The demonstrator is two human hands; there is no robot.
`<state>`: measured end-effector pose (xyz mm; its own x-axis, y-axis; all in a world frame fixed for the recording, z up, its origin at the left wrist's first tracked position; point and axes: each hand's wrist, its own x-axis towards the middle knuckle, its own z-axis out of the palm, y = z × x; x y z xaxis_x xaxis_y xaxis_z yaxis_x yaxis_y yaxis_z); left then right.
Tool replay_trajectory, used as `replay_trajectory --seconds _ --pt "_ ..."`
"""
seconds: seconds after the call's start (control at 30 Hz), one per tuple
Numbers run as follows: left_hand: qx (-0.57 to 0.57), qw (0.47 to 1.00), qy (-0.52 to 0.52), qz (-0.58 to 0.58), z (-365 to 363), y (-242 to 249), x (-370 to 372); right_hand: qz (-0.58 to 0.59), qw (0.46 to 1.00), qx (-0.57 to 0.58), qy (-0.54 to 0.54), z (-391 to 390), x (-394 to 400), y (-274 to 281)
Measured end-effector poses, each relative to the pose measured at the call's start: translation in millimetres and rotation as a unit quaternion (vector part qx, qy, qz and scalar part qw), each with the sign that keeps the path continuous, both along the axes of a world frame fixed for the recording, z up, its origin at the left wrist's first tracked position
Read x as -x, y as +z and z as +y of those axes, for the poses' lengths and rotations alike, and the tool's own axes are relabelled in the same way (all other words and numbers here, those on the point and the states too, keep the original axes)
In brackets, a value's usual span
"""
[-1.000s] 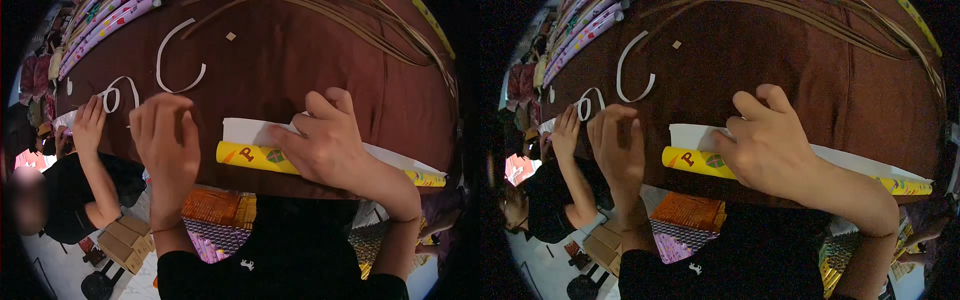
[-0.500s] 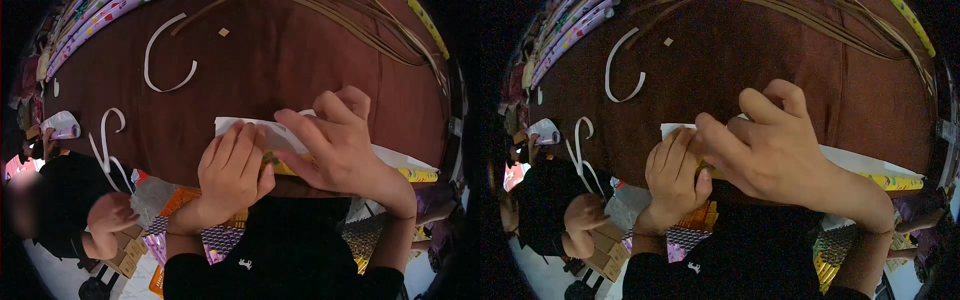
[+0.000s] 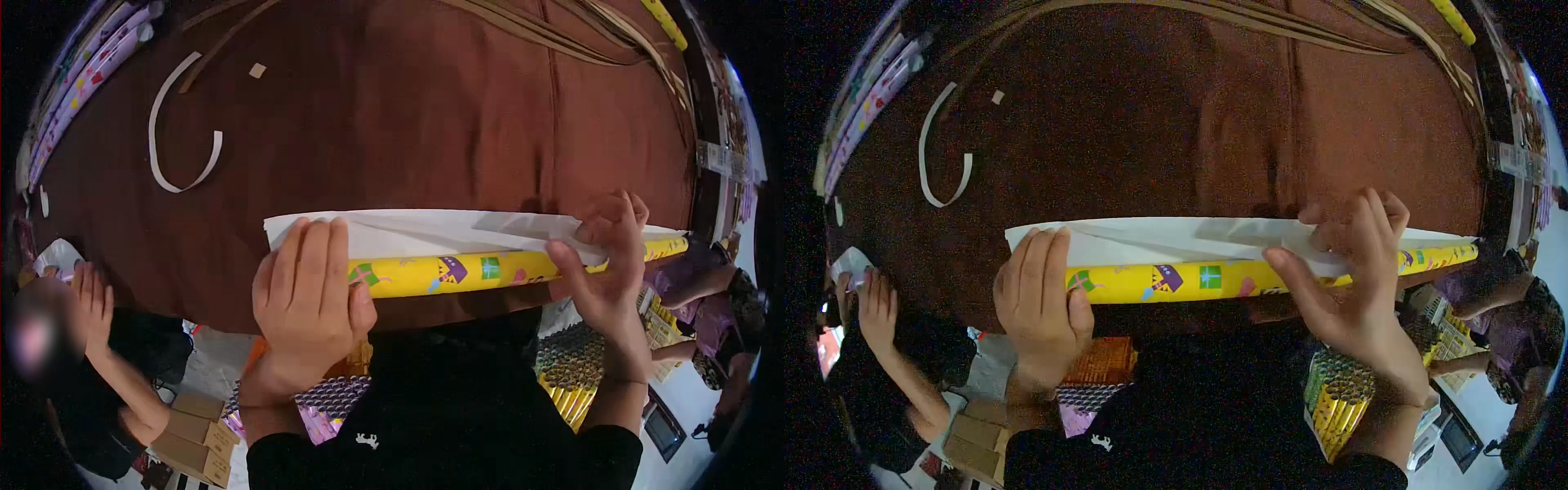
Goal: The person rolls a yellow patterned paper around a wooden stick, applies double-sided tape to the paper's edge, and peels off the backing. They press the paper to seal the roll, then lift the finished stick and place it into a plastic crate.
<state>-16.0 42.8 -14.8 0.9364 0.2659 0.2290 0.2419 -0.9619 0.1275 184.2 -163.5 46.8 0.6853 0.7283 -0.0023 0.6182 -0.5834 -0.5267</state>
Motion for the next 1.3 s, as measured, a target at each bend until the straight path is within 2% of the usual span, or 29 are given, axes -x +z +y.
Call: replay_trajectory --seconds 0.07,0.1,0.17,0.2,0.27,0.37,0.8,1.3 --pt "0.004 1.0 -0.007 0.008 -14 0 7 -0.147 0.987 0.003 0.056 -17 3 -14" --pt "0.004 1.0 -0.013 0.007 -18 0 9 -0.177 0.982 0.015 0.069 -21 2 -17" --pt "0.012 1.0 -0.01 0.023 -22 1 12 -0.171 0.983 0.022 0.06 -22 5 -19" --pt "0.021 0.999 -0.009 0.033 7 6 3 -0.152 0.986 0.034 0.06 11 -7 -18" --pt "0.024 0.998 -0.004 0.058 5 10 2 -0.184 0.98 0.004 0.073 9 -8 -19" --pt "0.023 0.999 -0.001 0.05 4 6 4 -0.163 0.983 0.003 0.081 12 -9 -19" --pt "0.022 0.997 0.01 0.072 4 4 7 -0.196 0.975 0.044 0.098 23 -6 -18" --pt "-0.039 0.994 -0.012 0.102 -1 15 -4 -0.195 0.972 0.092 0.098 29 -1 -14"
